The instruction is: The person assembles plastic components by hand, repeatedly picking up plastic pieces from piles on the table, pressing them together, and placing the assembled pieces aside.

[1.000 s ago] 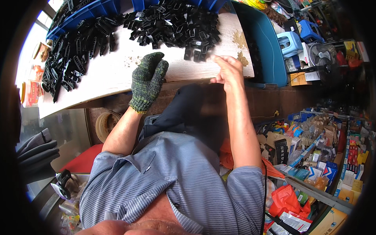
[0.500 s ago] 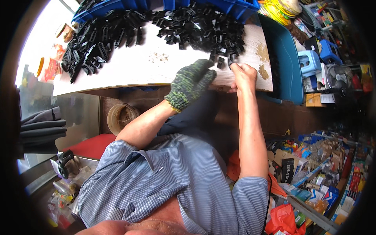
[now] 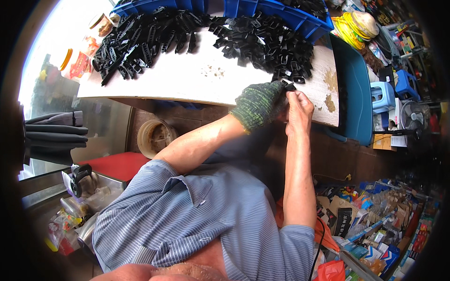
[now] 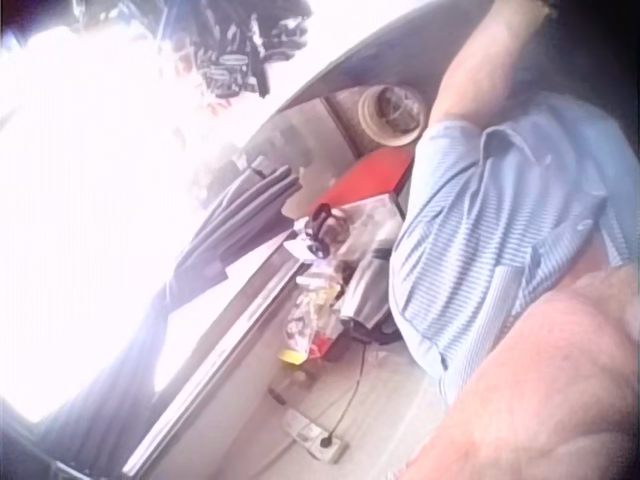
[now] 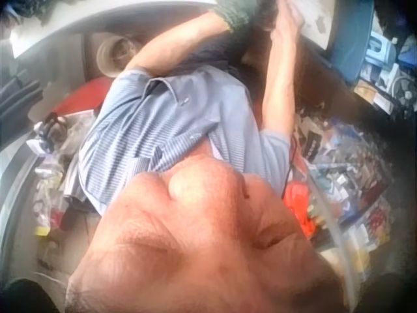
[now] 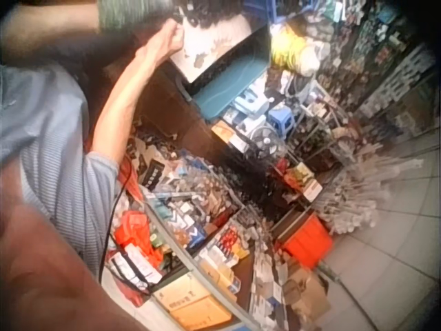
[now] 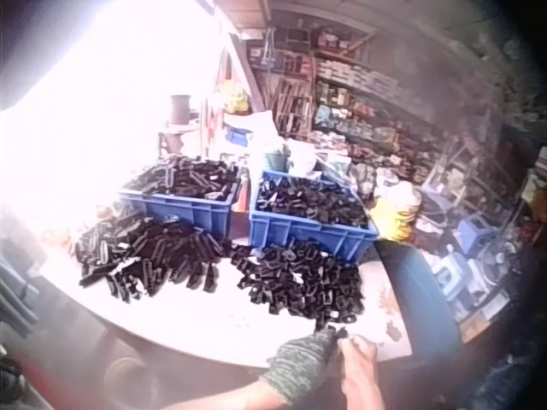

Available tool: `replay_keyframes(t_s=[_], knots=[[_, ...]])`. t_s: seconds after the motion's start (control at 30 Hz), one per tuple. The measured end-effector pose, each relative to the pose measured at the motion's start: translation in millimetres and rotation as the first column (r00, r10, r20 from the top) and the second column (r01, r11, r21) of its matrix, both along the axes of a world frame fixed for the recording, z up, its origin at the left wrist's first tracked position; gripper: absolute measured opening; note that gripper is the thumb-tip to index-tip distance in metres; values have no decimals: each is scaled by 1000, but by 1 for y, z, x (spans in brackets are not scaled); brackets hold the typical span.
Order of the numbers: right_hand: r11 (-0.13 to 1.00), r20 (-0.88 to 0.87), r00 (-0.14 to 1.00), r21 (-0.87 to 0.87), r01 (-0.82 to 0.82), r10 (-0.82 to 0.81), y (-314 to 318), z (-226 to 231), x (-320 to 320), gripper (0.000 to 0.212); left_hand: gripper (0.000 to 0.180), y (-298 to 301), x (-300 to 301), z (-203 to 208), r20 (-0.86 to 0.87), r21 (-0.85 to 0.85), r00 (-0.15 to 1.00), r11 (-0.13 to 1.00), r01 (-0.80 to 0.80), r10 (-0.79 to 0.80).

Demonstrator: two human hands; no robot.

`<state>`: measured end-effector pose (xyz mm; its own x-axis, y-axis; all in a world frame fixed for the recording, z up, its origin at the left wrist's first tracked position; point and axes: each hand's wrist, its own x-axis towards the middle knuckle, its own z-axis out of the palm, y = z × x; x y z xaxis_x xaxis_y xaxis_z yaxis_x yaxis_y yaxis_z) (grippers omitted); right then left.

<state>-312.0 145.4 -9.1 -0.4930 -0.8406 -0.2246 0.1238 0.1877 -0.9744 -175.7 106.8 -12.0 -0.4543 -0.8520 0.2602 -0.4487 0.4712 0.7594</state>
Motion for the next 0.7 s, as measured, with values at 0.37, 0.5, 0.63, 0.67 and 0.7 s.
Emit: replay_keyframes(t_s=[0.37,0.5,0.63,0.67,0.7], knots=[[981,84,978,-53,-189,193,4,1,15,24,31,6,46,18,52,-79,991,989,127,-123],[975,134,967,-82,-209,218,5,-5,15,32,33,-17,73,10,-20,-431,969,873,-230,245],[987,168,973,-33,-154,158,5,8,27,39,43,-91,142,25,294,-479,727,754,-449,620],[989,175,974,-24,-144,146,3,9,29,39,42,-105,158,20,372,-477,706,777,-411,603],[990,177,974,-30,-136,139,2,9,31,39,39,-113,162,22,439,-436,687,806,-399,578]])
